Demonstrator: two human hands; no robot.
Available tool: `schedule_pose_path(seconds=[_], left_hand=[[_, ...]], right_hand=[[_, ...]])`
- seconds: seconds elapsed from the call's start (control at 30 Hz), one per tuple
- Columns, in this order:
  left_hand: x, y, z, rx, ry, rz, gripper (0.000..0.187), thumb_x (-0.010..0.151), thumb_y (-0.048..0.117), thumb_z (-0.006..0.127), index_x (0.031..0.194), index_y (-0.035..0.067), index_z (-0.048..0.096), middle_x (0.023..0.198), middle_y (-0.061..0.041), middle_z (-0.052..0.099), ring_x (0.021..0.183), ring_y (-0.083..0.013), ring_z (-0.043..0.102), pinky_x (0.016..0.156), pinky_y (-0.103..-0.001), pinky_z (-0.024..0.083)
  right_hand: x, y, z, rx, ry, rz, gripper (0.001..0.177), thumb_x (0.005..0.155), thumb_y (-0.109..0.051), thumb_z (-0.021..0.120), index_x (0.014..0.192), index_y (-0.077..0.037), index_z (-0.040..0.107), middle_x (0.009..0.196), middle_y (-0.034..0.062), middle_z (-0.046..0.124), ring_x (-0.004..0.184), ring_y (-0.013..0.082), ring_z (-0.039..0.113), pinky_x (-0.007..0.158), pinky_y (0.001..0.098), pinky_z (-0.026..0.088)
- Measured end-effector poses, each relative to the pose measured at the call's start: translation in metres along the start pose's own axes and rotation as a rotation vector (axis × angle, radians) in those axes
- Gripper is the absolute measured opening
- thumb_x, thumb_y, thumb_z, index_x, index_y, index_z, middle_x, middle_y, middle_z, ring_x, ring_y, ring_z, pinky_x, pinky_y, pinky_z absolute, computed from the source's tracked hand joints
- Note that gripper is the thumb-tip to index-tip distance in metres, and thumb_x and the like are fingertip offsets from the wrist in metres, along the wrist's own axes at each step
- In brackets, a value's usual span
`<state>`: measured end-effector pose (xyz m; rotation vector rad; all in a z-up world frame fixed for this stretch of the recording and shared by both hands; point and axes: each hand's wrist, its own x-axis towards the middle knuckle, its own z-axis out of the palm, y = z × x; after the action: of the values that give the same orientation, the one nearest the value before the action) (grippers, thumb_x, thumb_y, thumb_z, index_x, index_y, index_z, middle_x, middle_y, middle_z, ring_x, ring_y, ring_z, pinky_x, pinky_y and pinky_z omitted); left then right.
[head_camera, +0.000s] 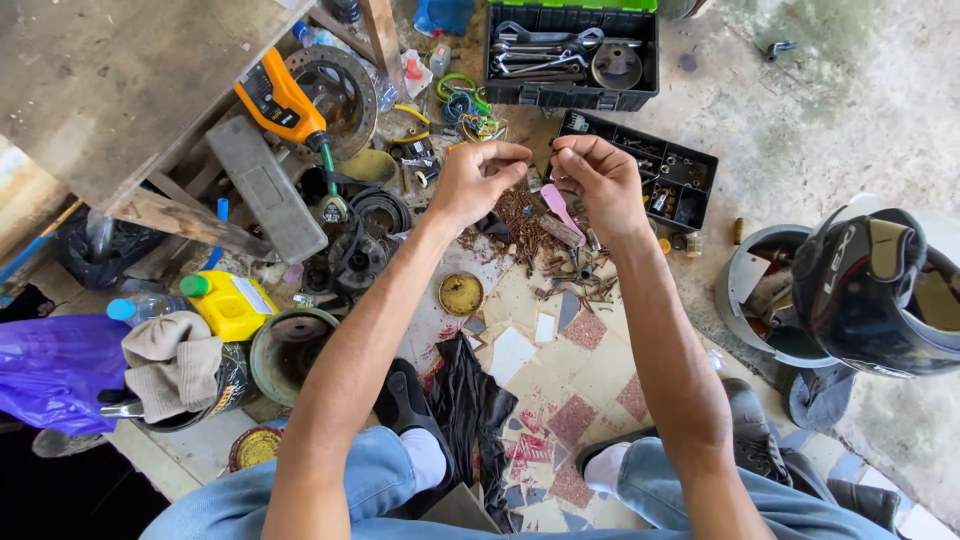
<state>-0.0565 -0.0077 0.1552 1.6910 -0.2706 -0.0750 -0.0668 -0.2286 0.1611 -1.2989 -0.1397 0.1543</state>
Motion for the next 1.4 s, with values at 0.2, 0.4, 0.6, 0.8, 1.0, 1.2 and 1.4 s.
schedule_pose_path(seconds=[0.2,0.4,0.6,0.8,1.0,1.2,1.4], left_hand=[[0.001,0.031,-0.026,-0.077,0.059,0.142,0.021,0.093,0.009,0.078,0.112,0.001,0.076,0.103,-0.003,0.078,0.084,-0.0061,0.067,0.074,-0.023,0.056],[0.015,0.073,-0.08,-0.006,0.151,0.211,0.016,0.094,0.007,0.076,0.11,0.004,0.077,0.098,-0.002,0.077,0.083,-0.006,0.068,0.075,-0.022,0.056],[0.054,0.08,-0.139,0.081,0.244,0.232,0.015,0.095,0.009,0.077,0.109,0.004,0.077,0.097,-0.001,0.078,0.081,-0.0052,0.068,0.073,-0.022,0.056],[0.099,0.06,-0.197,-0.06,0.282,0.099,0.017,0.093,0.008,0.075,0.11,0.004,0.073,0.096,0.001,0.076,0.078,-0.0044,0.069,0.067,-0.022,0.061],[0.132,0.046,-0.261,0.161,0.414,0.193,0.016,0.094,0.006,0.077,0.109,0.002,0.074,0.095,-0.002,0.079,0.08,-0.0037,0.069,0.069,-0.021,0.054],[0.149,0.056,-0.313,0.215,0.463,0.137,0.014,0.093,0.005,0.078,0.107,0.005,0.076,0.091,-0.002,0.079,0.072,-0.0048,0.063,0.063,-0.023,0.049],[0.16,0.054,-0.353,0.477,0.547,0.306,0.016,0.089,0.007,0.082,0.103,0.011,0.075,0.091,-0.004,0.072,0.087,-0.0205,0.066,0.072,-0.035,0.052]], right_hand=[[0.01,-0.042,0.033,-0.016,0.015,-0.03,0.015,0.104,-0.011,0.067,0.116,-0.004,0.071,0.099,0.0011,0.074,0.085,0.0075,0.067,0.078,0.0236,0.057],[0.055,-0.066,0.077,-0.014,-0.049,-0.071,0.015,0.103,-0.011,0.069,0.116,-0.005,0.073,0.102,0.0017,0.076,0.083,0.0061,0.066,0.076,0.0223,0.055],[0.13,-0.067,0.114,-0.001,-0.124,-0.059,0.015,0.102,-0.01,0.07,0.116,-0.004,0.072,0.102,0.0029,0.076,0.081,0.006,0.067,0.074,0.0216,0.055],[0.216,-0.046,0.149,0.061,-0.175,-0.053,0.013,0.101,-0.009,0.072,0.113,-0.003,0.07,0.101,0.0052,0.076,0.078,0.0071,0.066,0.071,0.021,0.053],[0.287,-0.036,0.198,0.087,-0.171,0.044,0.015,0.098,-0.009,0.072,0.111,-0.003,0.069,0.098,0.0061,0.076,0.076,0.0075,0.066,0.069,0.0223,0.055],[0.335,-0.037,0.24,0.027,-0.226,0.058,0.017,0.098,-0.01,0.074,0.112,-0.001,0.069,0.1,0.0065,0.077,0.078,0.0065,0.065,0.071,0.0209,0.053],[0.36,-0.034,0.273,-0.21,-0.203,0.009,0.015,0.096,-0.01,0.074,0.109,-0.002,0.072,0.094,0.0018,0.075,0.08,0.0038,0.063,0.07,0.0199,0.051]])
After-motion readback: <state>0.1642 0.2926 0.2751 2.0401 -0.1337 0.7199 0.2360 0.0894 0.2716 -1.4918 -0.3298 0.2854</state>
